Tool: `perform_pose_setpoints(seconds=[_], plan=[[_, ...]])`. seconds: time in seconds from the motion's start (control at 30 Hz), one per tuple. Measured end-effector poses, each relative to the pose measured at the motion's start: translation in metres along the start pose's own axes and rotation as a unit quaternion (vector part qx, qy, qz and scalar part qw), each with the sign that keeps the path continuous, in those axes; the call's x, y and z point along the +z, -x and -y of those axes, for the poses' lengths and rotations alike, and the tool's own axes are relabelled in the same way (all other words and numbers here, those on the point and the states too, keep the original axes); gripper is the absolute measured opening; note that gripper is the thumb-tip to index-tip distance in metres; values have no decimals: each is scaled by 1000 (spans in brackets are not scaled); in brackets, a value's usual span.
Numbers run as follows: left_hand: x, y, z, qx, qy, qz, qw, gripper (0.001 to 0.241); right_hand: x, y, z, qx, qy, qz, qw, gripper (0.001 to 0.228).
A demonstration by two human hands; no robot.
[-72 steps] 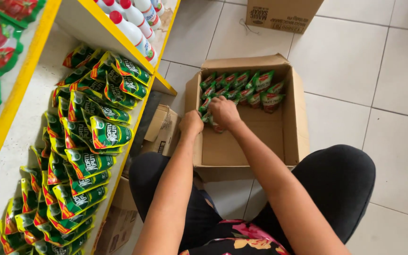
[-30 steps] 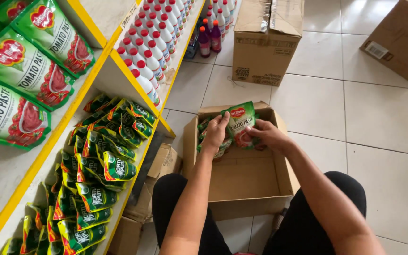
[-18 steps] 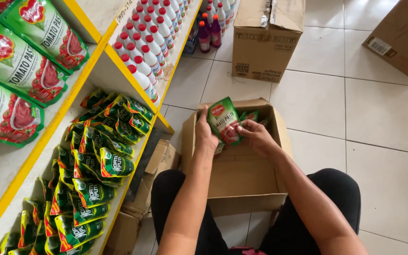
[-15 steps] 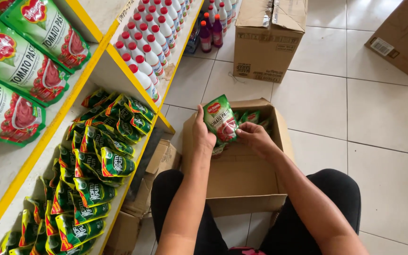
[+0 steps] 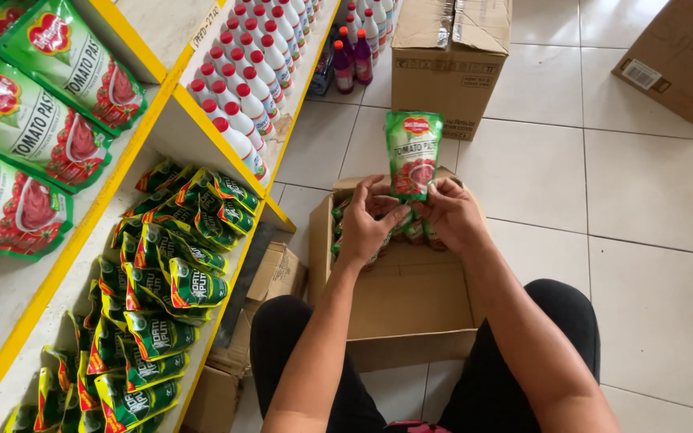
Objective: The person takes tomato paste pouches from a box and places them onto grocery store shelves.
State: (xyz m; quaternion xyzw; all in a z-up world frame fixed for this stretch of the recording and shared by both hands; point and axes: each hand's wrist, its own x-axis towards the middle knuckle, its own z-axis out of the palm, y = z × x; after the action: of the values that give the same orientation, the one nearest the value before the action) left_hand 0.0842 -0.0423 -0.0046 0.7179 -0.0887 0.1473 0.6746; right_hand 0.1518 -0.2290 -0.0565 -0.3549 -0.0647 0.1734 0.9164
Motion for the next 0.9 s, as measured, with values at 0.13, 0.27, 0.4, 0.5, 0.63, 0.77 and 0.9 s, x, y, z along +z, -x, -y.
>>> perform_pose_setpoints(seconds=[0.13,0.27,0.4,0.5,0.63,0.77,0.9], plan=[[10,5,10,19,-16,-48,999,51,2,0,-11,18,-12,-1,1000,12],[12,1,30,23,19,-83,996,44,24,8,-7,31,33,8,999,13],[5,-3,53,-68,122,-48,989,39,20,9,-12,42,53,37,997,19],[0,-5,77,-39,196,-66,978,32,22,8,-13,73,60,33,995,17],[0,-4,84,-36,137,-145,979,27,28,5,-28,73,144,-6,987,14],[-7,-8,81,-33,148,-211,966,23,32,5,-37,46,154,17,987,6],[-21,-13,63,-102,184,-208,955,20,30,4,-35,67,171,19,983,6]])
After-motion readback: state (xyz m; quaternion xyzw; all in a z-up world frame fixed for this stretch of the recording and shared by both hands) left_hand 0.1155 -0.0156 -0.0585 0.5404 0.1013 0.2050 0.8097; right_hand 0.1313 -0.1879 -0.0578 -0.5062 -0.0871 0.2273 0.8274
